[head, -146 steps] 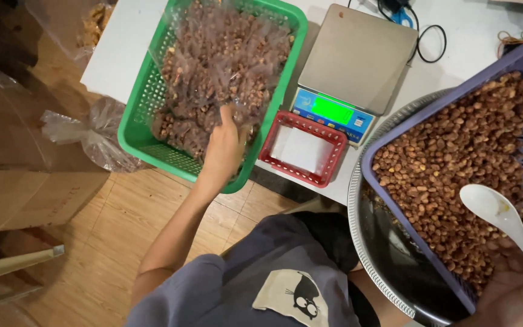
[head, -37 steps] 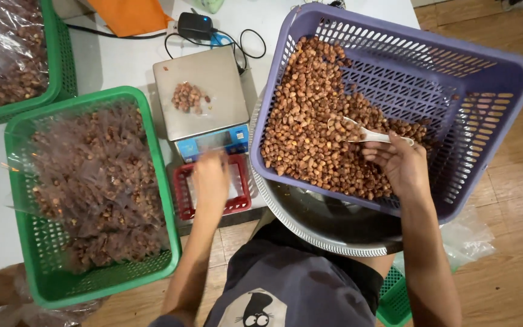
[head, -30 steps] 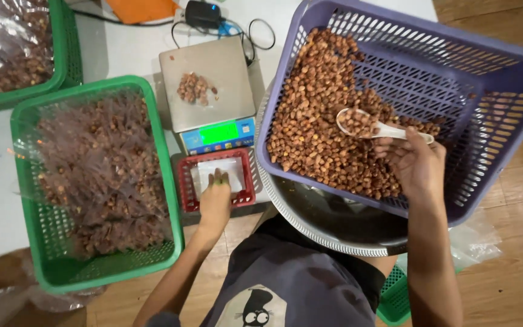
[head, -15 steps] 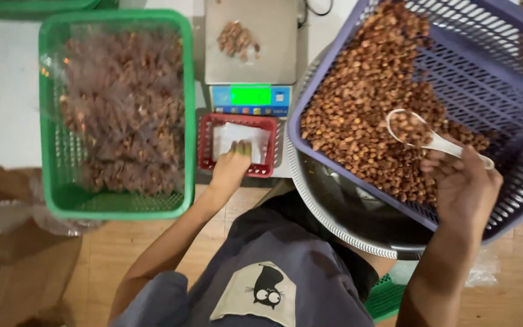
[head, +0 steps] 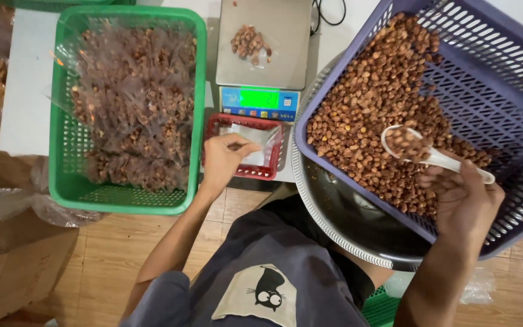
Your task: Scooping roasted peanuts into small plastic bags, weighing them on a digital scale, and placing them into a storage basket.
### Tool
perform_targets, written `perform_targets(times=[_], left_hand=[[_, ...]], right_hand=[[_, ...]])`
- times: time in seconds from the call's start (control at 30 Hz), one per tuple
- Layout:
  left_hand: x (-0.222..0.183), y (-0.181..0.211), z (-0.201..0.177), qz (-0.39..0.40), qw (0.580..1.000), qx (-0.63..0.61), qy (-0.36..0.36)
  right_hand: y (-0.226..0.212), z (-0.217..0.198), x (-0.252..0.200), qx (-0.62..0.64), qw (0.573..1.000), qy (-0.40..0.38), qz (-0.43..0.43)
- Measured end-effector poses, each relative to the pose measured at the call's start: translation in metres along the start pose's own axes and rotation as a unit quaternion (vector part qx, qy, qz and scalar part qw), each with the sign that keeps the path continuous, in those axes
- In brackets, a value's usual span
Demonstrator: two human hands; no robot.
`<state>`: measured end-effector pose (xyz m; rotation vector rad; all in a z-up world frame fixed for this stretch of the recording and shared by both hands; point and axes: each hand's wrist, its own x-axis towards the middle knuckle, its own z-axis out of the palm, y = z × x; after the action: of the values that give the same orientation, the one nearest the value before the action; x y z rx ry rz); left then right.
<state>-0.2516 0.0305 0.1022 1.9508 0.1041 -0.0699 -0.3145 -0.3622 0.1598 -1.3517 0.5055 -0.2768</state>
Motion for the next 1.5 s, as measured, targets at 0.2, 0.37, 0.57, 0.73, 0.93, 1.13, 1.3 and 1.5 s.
perform_targets(times=[0.2,0.37,0.57,0.73,0.93,1.13,1.3,1.5], left_hand=[[0.016,0.034,0.065,0.468,0.867,0.148,0.083],[0.020,0.094,0.116,0.592,0.803,0.056,-0.050],[0.041,0.107,0.142,0.410,0.867,-0.019,-0.283],[0.042,0.118,0.133,0.281,0.886,-0.180,-0.322],[0.067,0.061,0.098,0.131,0.885,-0.382,-0.232],[0.110,-0.007,0.042,0.313,0.936,0.060,0.151],[0.164,-0.034,0.042,0.303,0.901,0.292,0.104],[0.203,-0.018,0.033,0.290,0.933,0.155,0.145]], right_hand=[[-0.010,0.025,-0.014,-0.026,0.998,-0.051,-0.038],[-0.050,0.051,-0.041,-0.163,0.981,-0.030,-0.101],[-0.079,0.041,-0.051,-0.303,0.913,-0.118,-0.246],[-0.063,0.008,-0.032,-0.326,0.859,-0.178,-0.352],[-0.026,-0.021,-0.017,-0.166,0.910,-0.045,-0.377],[0.005,-0.050,-0.011,-0.103,0.960,-0.008,-0.261],[0.014,-0.048,-0.014,-0.053,0.985,0.012,-0.165],[0.014,-0.043,-0.018,-0.020,0.991,0.027,-0.128]])
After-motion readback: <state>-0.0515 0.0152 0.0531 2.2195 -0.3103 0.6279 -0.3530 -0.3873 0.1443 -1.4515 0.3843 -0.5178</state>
